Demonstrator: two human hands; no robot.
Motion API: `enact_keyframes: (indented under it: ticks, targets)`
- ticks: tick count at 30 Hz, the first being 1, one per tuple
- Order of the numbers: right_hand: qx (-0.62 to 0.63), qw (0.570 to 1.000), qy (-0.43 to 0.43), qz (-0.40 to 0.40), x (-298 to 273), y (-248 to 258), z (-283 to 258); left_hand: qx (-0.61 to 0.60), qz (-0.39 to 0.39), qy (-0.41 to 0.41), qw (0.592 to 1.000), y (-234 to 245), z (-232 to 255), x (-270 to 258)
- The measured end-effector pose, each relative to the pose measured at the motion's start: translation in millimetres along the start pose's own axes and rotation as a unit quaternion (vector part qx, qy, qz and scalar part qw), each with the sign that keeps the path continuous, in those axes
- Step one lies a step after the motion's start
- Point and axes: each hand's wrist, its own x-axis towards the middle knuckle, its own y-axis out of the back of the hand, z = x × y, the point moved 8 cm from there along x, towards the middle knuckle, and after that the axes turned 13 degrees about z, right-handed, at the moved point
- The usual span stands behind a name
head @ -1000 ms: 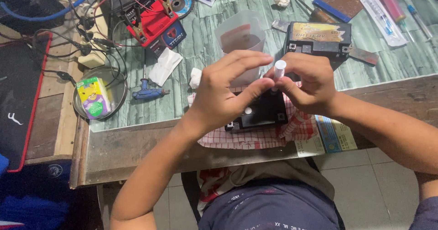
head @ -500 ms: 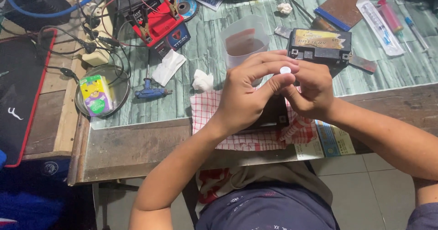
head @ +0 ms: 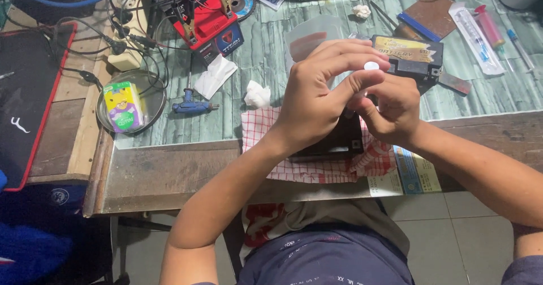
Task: Using a syringe to fill the individual cells of a lead-acid battery with liquid.
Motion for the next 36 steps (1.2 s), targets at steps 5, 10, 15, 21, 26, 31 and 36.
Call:
enact_keyframes:
  ticks: [5, 10, 15, 21, 26, 31, 36]
  targets:
    - [-0.019, 1.000, -0.009, -0.004, -3.1, 0.4, 4.4, -0.006, 0.007, -0.004, 1.000, 1.9, 7.6, 7.1]
    - [-0.008, 1.000, -0.001, -0.024, 1.5, -1.6, -4.5, -0.003, 0.000, -0.033, 0.999, 2.5, 20.2, 16.6]
    - [0.011, 1.000, 0.009, -0.018, 2.9, -2.8, -6.9, -0.012, -0.026, -0.030, 0.999, 2.4, 20.1, 18.3]
    - [0.013, 1.000, 0.020, -0.013, 0.5, -1.1, -2.4, -0.008, -0.056, 0.003, 0.998, 3.5, 19.3, 15.4]
    - [0.062, 0.998, 0.017, -0.005, 11.9, -2.3, -14.8, 0.031, -0.082, 0.008, 0.996, 10.5, 14.8, 8.8]
    - [0.087, 0.996, -0.001, -0.020, 17.9, -1.2, -3.6, 0.059, -0.052, -0.017, 0.997, 31.3, 3.9, 4.9]
    - [0.085, 0.990, -0.055, 0.099, 26.4, 25.6, 23.2, 0.148, 0.096, -0.070, 0.982, 93.8, -13.5, 5.7]
